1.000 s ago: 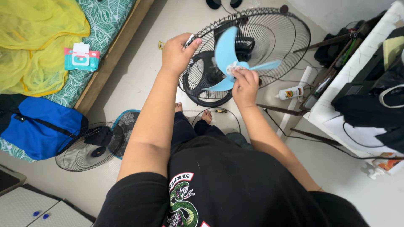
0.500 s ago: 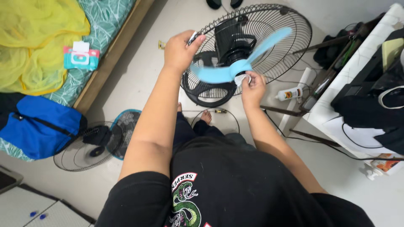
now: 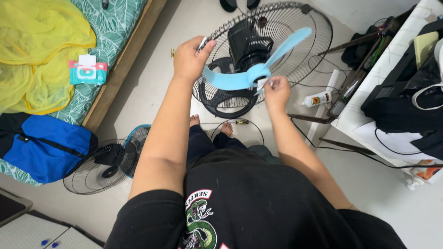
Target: The person wipes the motor housing and the front grill of a disassembled electric fan using a white cloth, then reassembles the front grill onto the fan unit.
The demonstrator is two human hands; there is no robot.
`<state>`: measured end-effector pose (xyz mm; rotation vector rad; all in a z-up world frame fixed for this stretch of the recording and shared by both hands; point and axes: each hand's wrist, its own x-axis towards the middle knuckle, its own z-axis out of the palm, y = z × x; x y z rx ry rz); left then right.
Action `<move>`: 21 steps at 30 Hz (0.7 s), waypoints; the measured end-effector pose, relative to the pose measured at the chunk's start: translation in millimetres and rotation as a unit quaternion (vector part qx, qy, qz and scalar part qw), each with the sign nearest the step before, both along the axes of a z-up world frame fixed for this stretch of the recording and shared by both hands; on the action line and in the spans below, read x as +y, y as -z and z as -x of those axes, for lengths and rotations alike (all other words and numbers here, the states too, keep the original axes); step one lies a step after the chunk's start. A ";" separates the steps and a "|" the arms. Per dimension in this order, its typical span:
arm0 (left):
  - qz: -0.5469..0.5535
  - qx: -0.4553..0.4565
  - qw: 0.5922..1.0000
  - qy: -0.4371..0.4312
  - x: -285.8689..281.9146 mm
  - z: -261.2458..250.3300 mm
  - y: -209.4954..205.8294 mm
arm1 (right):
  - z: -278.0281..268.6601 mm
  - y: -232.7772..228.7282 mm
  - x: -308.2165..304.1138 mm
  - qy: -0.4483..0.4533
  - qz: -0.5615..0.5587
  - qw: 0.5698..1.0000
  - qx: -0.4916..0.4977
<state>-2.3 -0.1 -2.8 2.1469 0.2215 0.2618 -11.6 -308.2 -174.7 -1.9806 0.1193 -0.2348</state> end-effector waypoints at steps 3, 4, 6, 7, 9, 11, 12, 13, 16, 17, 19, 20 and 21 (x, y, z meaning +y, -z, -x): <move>0.013 0.007 1.000 -0.007 -0.8 -2.7 -5.4 | -12.7 -15.7 -4.7 -0.044 -0.018 0.998 0.039; 0.019 0.006 1.000 -0.012 -1.7 -3.6 -7.1 | -15.6 -17.4 -6.4 -0.059 -0.017 0.996 0.057; 0.008 0.019 1.000 -0.010 -2.4 -2.4 -7.5 | -15.8 -9.9 -11.0 -0.073 -0.041 0.994 0.066; 0.003 0.026 1.000 -0.008 -2.8 -1.7 -6.8 | -15.0 -1.8 -15.5 -0.079 -0.052 0.993 0.071; 0.004 0.026 1.000 -0.004 -3.2 -0.9 -6.3 | -10.7 21.6 -21.3 -0.078 -0.034 0.995 0.046; 0.007 0.011 1.000 0.005 -2.7 0.6 -8.2 | -7.2 45.2 -22.5 -0.080 -0.027 0.994 0.072; 0.009 -0.003 1.000 0.013 -1.7 3.0 -10.0 | -5.3 53.9 -22.5 -0.084 -0.028 0.990 0.112; 0.011 -0.018 0.999 0.025 -2.0 3.2 -12.1 | -3.8 59.5 -25.0 -0.084 -0.029 0.985 0.150; -0.045 0.053 0.997 0.016 1.2 8.0 -17.6 | 5.4 63.8 -39.1 -0.058 0.188 0.973 0.122; -0.068 0.042 0.996 0.031 4.8 9.8 -18.2 | 8.4 64.2 -43.0 -0.031 0.086 0.978 0.187; -0.112 0.023 0.992 0.060 14.7 17.3 -14.2 | 19.3 64.8 -59.5 0.019 -0.121 0.943 0.310; -0.096 0.030 0.994 0.039 20.6 23.3 -9.8 | 26.9 65.0 -69.8 0.036 -0.170 0.932 0.317; -0.079 0.037 0.996 0.018 26.1 30.4 -4.2 | 36.0 63.3 -81.5 0.054 -0.218 0.919 0.324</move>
